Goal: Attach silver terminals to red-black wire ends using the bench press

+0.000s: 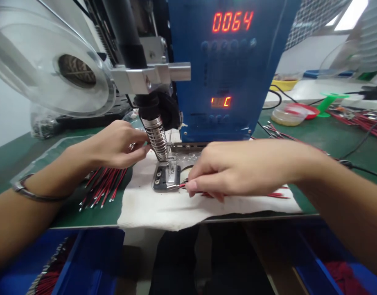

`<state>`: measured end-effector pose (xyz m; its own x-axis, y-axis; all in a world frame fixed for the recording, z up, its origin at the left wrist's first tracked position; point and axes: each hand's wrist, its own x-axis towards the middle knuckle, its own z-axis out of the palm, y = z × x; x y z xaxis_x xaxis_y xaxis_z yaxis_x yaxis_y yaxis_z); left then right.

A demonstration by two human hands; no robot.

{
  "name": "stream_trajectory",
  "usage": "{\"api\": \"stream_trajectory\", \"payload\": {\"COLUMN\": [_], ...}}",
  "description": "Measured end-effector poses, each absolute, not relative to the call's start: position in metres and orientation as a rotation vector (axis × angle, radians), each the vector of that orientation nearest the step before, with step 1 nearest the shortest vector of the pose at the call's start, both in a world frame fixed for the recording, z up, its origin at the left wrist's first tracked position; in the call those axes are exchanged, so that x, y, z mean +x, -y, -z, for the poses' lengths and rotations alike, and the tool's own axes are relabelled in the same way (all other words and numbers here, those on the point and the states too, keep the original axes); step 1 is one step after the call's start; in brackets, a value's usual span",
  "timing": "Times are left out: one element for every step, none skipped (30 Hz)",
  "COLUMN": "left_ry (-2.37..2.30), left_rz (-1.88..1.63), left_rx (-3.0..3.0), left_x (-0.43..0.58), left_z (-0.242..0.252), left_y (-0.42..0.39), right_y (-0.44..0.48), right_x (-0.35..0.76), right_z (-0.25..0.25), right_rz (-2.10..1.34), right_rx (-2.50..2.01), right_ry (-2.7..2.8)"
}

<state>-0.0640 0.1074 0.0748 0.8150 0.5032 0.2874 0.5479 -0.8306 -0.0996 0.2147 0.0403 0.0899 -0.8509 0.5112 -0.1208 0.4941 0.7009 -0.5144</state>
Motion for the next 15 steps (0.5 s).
{"api": "stream_trajectory", "payload": {"left_ry": [0.842, 0.863, 0.888, 0.91, 0.924, 0.93, 0.936, 0.942, 0.953, 0.965, 0.976, 0.983, 0.983, 0.975, 0.965], "left_rz": [0.364, 0.346, 0.323, 0.295, 0.269, 0.243, 0.212, 0.181, 0.151, 0.117, 0.088, 0.064, 0.047, 0.039, 0.036], "left_rx": [-2.828, -2.836, -2.835, -2.826, -2.811, -2.793, -2.777, -2.763, -2.752, -2.745, -2.739, -2.737, -2.739, -2.744, -2.754], "left_x": [-0.064, -0.063, -0.063, -0.062, -0.062, -0.061, -0.061, -0.06, -0.06, -0.06, -0.06, -0.06, -0.061, -0.062, -0.063], "left_z": [-0.075, -0.074, -0.074, -0.073, -0.071, -0.07, -0.069, -0.068, -0.067, -0.067, -0.067, -0.067, -0.068, -0.068, -0.068], "left_y": [-0.107, -0.106, -0.106, -0.106, -0.107, -0.107, -0.107, -0.108, -0.108, -0.108, -0.108, -0.108, -0.108, -0.109, -0.109], "right_y": [-0.05, -0.06, -0.069, -0.077, -0.083, -0.086, -0.088, -0.089, -0.088, -0.086, -0.084, -0.082, -0.081, -0.08, -0.079], "right_x": [0.212, 0.21, 0.211, 0.212, 0.214, 0.216, 0.218, 0.219, 0.22, 0.219, 0.218, 0.216, 0.214, 0.212, 0.21], "right_z": [-0.092, -0.093, -0.091, -0.089, -0.085, -0.08, -0.076, -0.071, -0.067, -0.063, -0.059, -0.055, -0.052, -0.048, -0.044], "right_rz": [-1.04, -1.124, -1.223, -1.261, -1.266, -1.259, -1.244, -1.226, -1.212, -1.197, -1.186, -1.181, -1.179, -1.187, -1.19], "right_rx": [-0.904, -0.935, -0.88, -0.825, -0.792, -0.785, -0.786, -0.801, -0.824, -0.857, -0.89, -0.921, -0.938, -0.927, -0.921], "right_ry": [2.892, 2.867, 2.848, 2.807, 2.764, 2.722, 2.675, 2.622, 2.565, 2.502, 2.439, 2.381, 2.334, 2.3, 2.276]}}
